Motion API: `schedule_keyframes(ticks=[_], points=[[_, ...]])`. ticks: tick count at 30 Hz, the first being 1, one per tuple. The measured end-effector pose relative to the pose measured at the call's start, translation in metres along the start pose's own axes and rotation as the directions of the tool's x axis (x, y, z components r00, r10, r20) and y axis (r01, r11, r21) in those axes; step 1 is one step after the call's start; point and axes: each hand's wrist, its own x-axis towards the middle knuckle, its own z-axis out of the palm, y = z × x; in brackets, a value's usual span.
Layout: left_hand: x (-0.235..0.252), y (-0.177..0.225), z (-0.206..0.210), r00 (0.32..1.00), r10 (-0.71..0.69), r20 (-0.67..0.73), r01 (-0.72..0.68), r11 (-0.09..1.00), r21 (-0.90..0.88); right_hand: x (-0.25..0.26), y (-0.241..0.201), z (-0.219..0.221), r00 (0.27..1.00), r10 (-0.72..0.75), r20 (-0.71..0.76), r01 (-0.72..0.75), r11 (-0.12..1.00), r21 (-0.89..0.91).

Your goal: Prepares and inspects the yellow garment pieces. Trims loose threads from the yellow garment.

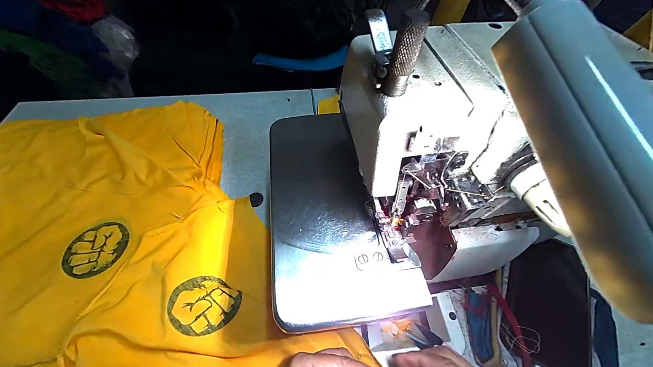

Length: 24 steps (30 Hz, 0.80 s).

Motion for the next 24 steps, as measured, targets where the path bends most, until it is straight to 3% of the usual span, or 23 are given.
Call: schedule_keyframes(ticks=[3,7,17,24], points=[[-0.001,0.001,0.000,1.000,0.004,0.003,-0.004,1.000,-0.007,0.002,0.001,0.010,0.996,0.005,0.087,-0.013,0.996,0.092],[0.000,0.000,0.001,1.000,-0.017,-0.009,0.016,0.999,-0.049,0.002,-0.001,0.012,0.998,0.058,0.006,-0.057,0.964,0.258],[-0.001,0.001,-0.002,0.998,-0.057,0.002,0.057,0.998,-0.035,-0.002,0.004,0.004,0.985,0.168,-0.047,-0.131,0.887,0.443],[-0.001,0.002,-0.001,0.997,-0.075,0.002,0.075,0.996,-0.057,-0.002,0.005,-0.002,0.917,0.158,-0.366,-0.026,0.940,0.341]])
